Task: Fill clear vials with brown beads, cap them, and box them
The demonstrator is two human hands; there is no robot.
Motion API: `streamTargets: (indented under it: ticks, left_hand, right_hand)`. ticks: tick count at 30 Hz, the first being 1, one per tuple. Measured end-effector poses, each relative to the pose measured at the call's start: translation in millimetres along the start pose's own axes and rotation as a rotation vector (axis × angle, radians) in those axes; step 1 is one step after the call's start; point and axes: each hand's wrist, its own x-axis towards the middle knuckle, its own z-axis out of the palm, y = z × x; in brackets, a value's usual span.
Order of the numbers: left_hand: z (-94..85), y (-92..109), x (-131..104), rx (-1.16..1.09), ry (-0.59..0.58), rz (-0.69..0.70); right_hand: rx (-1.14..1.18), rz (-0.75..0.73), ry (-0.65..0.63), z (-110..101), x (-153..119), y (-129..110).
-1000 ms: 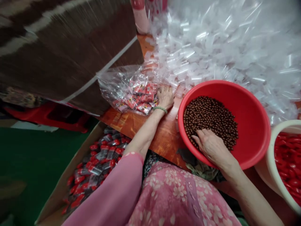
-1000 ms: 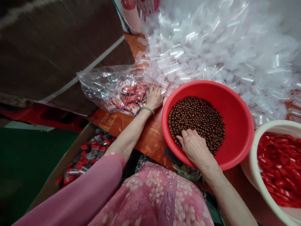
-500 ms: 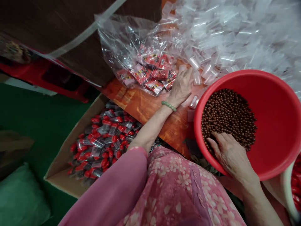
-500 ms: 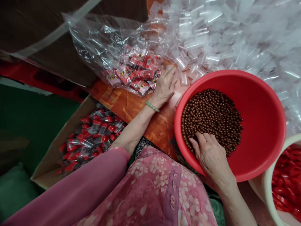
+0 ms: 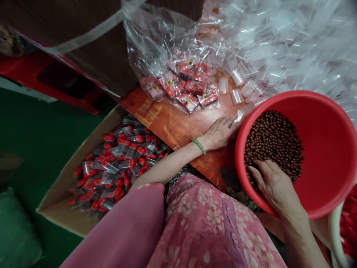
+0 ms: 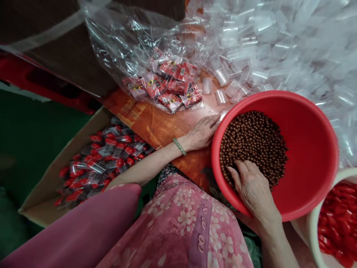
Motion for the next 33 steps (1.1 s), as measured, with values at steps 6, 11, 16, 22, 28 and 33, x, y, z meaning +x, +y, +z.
streamTargets:
  ticks: [6, 11, 16, 22, 28, 33]
  left_hand:
    - [-12.4, -19, 15, 0.129, 0.096, -0.146]
    - [-17.5, -20, 10, 0.158, 0.203, -0.256]
    - [-19.9, -26, 32, -0.004, 0.305, -0.270]
    - [-53.5, -3, 49, -0.145, 0.422, -0.172]
    - [-75.8, 73, 38, -0.415, 0.410, 0.246]
    - [-55.2, 94, 33, -0.656, 0.143, 0.116]
  right_hand:
    - [-0.030, -0.022, 0.070, 3, 0, -1]
    - [-0.033, -0.042, 0.106, 3, 1, -2]
    - [-0.036, -0.046, 0.095, 2, 1, -3]
    - [0.026, -0.042, 0.143, -2, 4, -4]
    - [0.310, 0.035, 0.459, -18, 8, 7]
    - [0.489, 0.178, 0.619, -34, 0, 21]
